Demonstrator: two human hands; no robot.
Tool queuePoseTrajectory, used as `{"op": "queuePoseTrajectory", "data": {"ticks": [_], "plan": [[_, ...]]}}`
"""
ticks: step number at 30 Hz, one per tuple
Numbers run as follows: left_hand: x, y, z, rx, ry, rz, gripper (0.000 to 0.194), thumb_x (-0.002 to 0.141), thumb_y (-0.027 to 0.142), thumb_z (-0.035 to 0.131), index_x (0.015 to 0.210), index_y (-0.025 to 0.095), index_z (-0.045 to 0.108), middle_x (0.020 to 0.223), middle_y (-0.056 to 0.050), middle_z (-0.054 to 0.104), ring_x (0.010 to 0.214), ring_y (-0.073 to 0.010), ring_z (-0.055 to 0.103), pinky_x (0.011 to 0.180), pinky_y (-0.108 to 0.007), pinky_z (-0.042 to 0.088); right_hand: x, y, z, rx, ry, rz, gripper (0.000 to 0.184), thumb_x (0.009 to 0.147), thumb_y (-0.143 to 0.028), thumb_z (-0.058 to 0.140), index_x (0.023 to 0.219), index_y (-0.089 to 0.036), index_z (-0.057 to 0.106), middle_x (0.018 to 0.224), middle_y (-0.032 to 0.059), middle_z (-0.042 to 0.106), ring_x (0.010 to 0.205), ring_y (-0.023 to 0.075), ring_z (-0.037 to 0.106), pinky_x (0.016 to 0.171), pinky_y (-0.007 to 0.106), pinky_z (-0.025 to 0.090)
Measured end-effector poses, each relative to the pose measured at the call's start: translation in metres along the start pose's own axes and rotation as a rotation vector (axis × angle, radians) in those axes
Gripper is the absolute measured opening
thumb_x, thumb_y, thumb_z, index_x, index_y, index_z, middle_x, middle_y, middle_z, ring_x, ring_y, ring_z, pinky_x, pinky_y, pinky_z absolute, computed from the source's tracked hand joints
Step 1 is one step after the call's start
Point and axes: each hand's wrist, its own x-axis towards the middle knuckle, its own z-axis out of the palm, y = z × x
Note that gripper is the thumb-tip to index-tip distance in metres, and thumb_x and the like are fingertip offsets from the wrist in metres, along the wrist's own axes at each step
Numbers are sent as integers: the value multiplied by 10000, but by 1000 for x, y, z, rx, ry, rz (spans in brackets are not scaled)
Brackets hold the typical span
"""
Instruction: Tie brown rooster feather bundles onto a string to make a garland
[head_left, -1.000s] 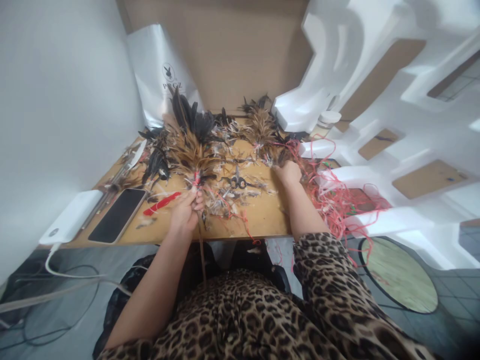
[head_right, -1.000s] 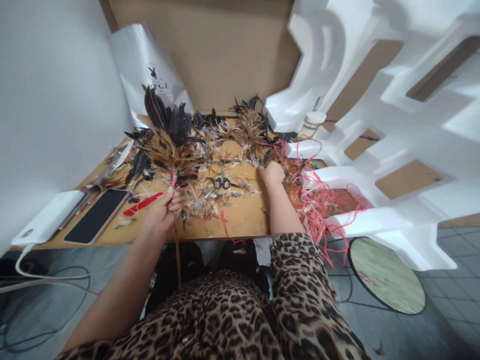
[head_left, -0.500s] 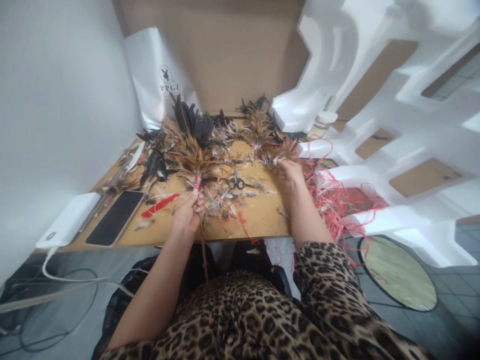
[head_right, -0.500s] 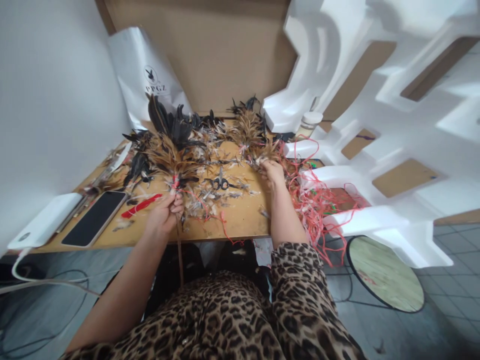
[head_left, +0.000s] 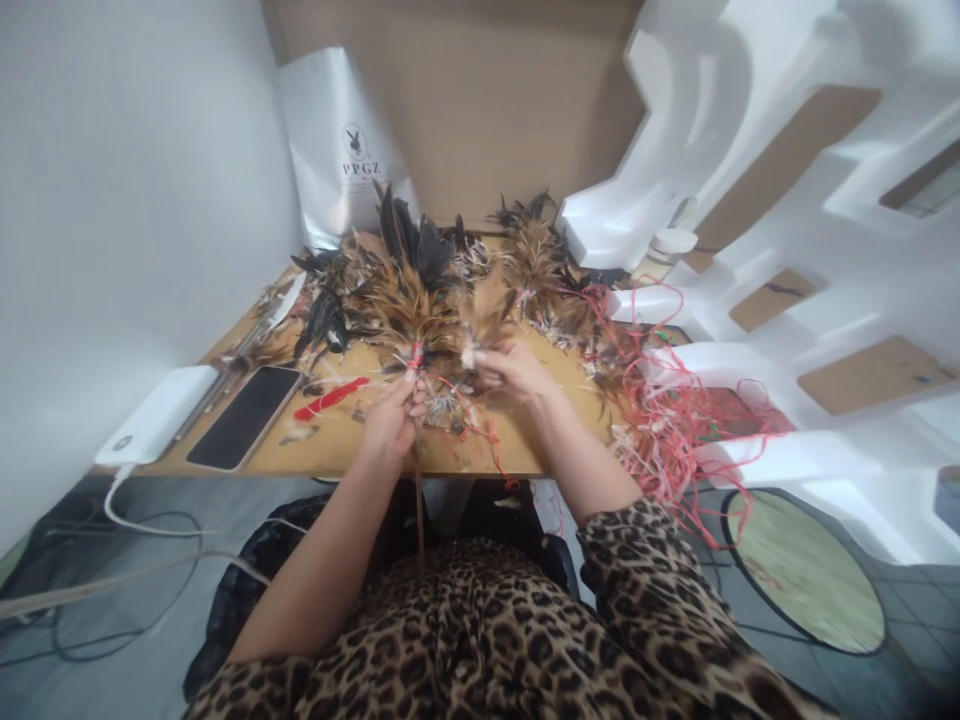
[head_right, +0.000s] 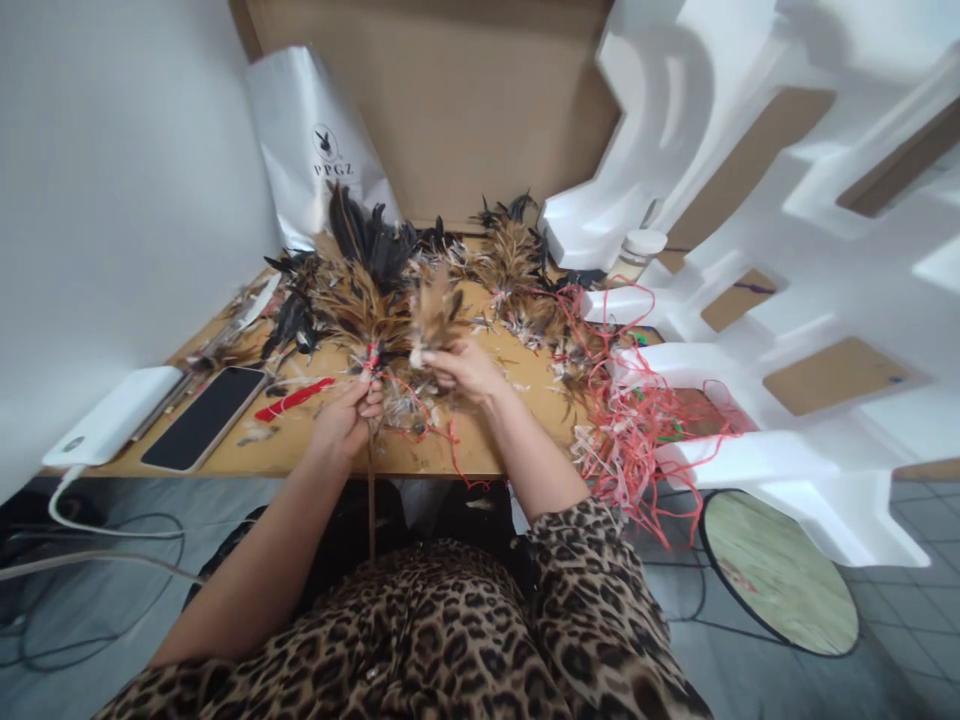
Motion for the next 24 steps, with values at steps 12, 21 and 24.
{"op": "queuePoseTrajectory", "data": {"ticks": [12,21,24], "plan": [[-7,1,-1,166,35,185,86,629,126,717,654,88,644,599,-23,579,447,-33,430,372,-128,253,25,31,53,-155,-95,-43,322,573,-369,798,700,-129,624,657,-2,626,653,112,568,699,250,462],[-11,-4,-1,267,23,345,229,651,317,745,675,108,655,619,-30,604,473,-52,448,410,-169,291,21,30,52,-95,-177,-23,328,618,-398,771,721,-123,625,659,15,634,626,129,583,680,279,485],[-11,-5,-2,316,13,372,234,654,329,756,698,114,673,635,-23,601,487,-45,436,424,-162,300,24,32,51,-107,-126,-31,311,592,-365,786,707,-122,630,635,-4,627,601,114,572,669,261,473]]}}
